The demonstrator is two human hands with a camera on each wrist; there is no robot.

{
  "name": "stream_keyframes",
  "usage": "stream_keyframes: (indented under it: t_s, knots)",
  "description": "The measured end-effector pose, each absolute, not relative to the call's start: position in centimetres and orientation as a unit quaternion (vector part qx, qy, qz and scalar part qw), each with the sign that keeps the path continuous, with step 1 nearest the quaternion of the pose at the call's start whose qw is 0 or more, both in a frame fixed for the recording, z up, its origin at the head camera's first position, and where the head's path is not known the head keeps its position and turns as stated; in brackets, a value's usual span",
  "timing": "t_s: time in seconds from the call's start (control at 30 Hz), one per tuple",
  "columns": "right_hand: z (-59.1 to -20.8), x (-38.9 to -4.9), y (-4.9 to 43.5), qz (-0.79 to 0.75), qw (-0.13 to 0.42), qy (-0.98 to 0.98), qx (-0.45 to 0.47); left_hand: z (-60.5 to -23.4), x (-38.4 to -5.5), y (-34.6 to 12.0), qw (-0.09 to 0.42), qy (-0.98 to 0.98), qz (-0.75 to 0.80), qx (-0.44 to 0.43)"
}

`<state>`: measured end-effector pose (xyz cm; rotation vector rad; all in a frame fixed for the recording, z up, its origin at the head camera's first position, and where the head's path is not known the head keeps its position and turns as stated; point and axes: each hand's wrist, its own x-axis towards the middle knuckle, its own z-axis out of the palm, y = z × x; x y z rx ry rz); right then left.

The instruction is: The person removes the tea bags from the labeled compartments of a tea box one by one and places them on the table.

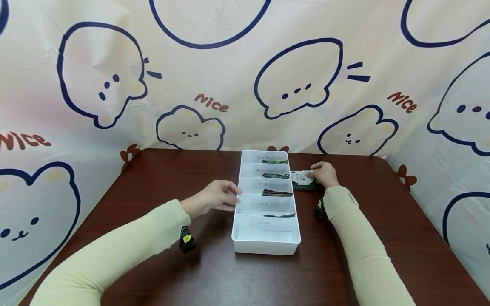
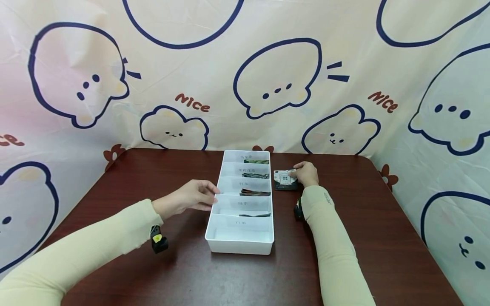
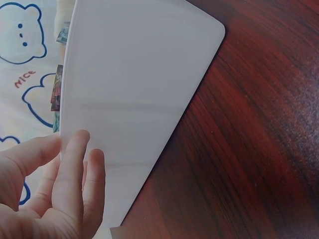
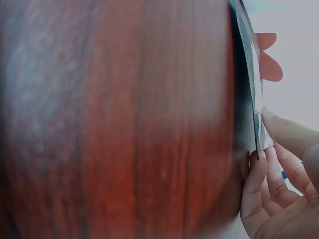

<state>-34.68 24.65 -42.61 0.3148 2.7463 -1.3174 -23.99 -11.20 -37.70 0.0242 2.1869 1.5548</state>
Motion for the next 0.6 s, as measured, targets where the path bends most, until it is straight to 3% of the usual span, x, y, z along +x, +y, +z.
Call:
stream_keyframes:
  t_s: [0.6]
  knots:
    - [-42.98, -35.00, 24.69, -0.423, 0.043, 0.897, 0.124, -37.78, -24.03, -11.18, 0.227, 0.795, 0.562, 0.004]
